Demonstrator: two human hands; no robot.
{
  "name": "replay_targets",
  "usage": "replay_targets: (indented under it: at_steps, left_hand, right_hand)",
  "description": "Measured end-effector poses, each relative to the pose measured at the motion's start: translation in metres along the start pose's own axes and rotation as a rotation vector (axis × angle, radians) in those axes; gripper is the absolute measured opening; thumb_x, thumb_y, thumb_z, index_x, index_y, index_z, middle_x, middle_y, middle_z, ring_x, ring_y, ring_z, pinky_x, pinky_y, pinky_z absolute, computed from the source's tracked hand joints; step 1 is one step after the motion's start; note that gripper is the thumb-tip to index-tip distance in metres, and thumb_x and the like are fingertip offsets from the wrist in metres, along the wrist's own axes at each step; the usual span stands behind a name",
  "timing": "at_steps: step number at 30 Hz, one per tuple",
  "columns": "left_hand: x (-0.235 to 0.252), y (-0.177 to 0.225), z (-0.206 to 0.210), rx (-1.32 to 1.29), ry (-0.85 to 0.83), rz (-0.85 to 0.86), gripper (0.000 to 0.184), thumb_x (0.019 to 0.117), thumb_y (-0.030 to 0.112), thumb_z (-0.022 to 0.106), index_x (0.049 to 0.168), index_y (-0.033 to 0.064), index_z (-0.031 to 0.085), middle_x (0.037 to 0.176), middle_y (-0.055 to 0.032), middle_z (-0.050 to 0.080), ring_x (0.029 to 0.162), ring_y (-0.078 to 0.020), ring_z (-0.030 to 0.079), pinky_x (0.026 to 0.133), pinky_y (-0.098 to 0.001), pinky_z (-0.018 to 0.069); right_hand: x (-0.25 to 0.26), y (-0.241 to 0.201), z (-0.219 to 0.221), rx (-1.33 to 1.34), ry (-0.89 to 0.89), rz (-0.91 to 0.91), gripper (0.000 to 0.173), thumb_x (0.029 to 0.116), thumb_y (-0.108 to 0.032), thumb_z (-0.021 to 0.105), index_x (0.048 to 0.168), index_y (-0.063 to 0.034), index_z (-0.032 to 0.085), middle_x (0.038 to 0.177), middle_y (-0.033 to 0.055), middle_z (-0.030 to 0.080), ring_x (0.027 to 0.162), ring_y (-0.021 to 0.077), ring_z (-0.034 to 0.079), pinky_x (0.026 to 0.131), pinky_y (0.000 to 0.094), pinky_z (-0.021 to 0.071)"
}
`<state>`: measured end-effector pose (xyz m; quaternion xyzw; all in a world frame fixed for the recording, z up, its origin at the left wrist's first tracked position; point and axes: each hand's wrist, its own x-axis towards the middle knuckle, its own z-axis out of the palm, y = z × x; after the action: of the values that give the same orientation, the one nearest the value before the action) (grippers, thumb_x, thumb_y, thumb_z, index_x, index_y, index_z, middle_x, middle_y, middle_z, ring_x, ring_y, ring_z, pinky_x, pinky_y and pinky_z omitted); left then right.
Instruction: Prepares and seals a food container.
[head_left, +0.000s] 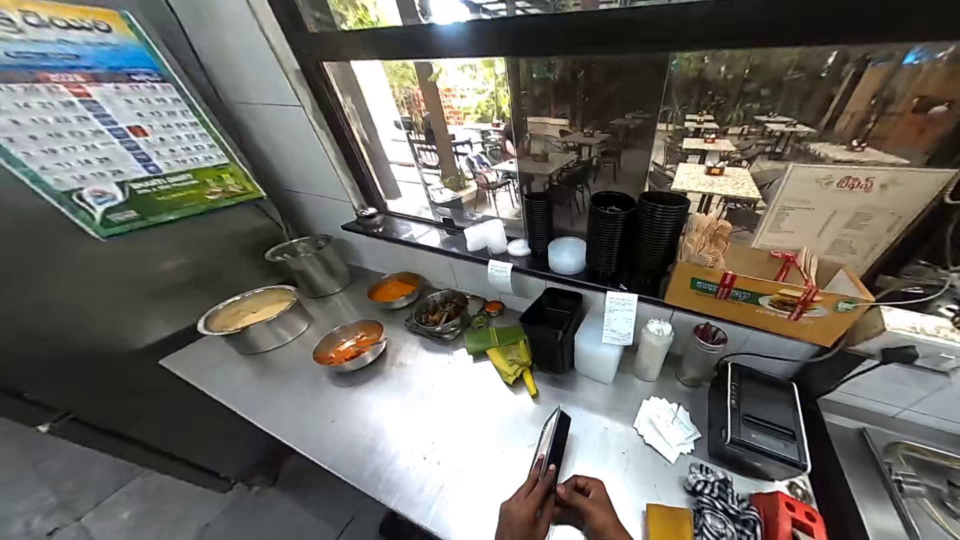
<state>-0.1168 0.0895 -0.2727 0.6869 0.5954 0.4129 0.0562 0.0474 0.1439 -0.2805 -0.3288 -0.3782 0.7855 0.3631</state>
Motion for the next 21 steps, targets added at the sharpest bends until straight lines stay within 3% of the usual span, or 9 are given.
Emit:
replay_targets:
  at_steps: [6, 11, 15, 21]
  left_hand:
    - [0.006, 0.000, -0.007, -0.025, -0.071, -0.031, 0.045, 0.0883, 0.010, 0.073, 0.133, 0.0121, 0.070, 0.139, -0.0132, 0.064, 0.110, -0.0251, 0.073, 0.087, -0.0430, 0.0628]
    - [0.019, 0.000, -0.022, -0.076, -0.173, -0.074, 0.043, 0.0918, 0.015, 0.072, 0.134, 0.0097, 0.068, 0.138, -0.0130, 0.065, 0.120, -0.0263, 0.068, 0.100, -0.0460, 0.0574]
    - [0.024, -0.001, -0.031, -0.108, -0.196, -0.107, 0.046, 0.0886, 0.011, 0.076, 0.134, 0.0080, 0.068, 0.135, -0.0122, 0.067, 0.119, -0.0252, 0.069, 0.100, -0.0485, 0.0572]
    - [0.031, 0.002, -0.038, -0.178, -0.162, -0.163, 0.050, 0.0842, 0.007, 0.080, 0.133, 0.0107, 0.069, 0.131, -0.0076, 0.070, 0.109, -0.0180, 0.072, 0.093, -0.0438, 0.0608]
  right_hand:
    - [0.004, 0.000, -0.006, -0.031, -0.058, -0.019, 0.024, 0.0958, -0.018, 0.072, 0.099, 0.0054, 0.068, 0.093, 0.0193, 0.073, 0.084, 0.0286, 0.074, 0.080, 0.0463, 0.0633]
    - [0.007, -0.010, 0.004, -0.123, -0.065, -0.071, 0.021, 0.0982, -0.015, 0.068, 0.104, 0.0054, 0.065, 0.095, 0.0160, 0.072, 0.085, 0.0255, 0.073, 0.081, 0.0442, 0.0634]
    - [0.006, -0.006, 0.013, -0.154, -0.050, -0.092, 0.020, 0.1010, -0.013, 0.064, 0.110, 0.0053, 0.065, 0.097, 0.0176, 0.072, 0.085, 0.0251, 0.073, 0.081, 0.0427, 0.0629]
    - [0.009, -0.002, 0.022, -0.021, -0.031, -0.001, 0.022, 0.1020, -0.019, 0.064, 0.104, 0.0011, 0.056, 0.090, 0.0192, 0.070, 0.075, 0.0307, 0.073, 0.071, 0.0456, 0.0639]
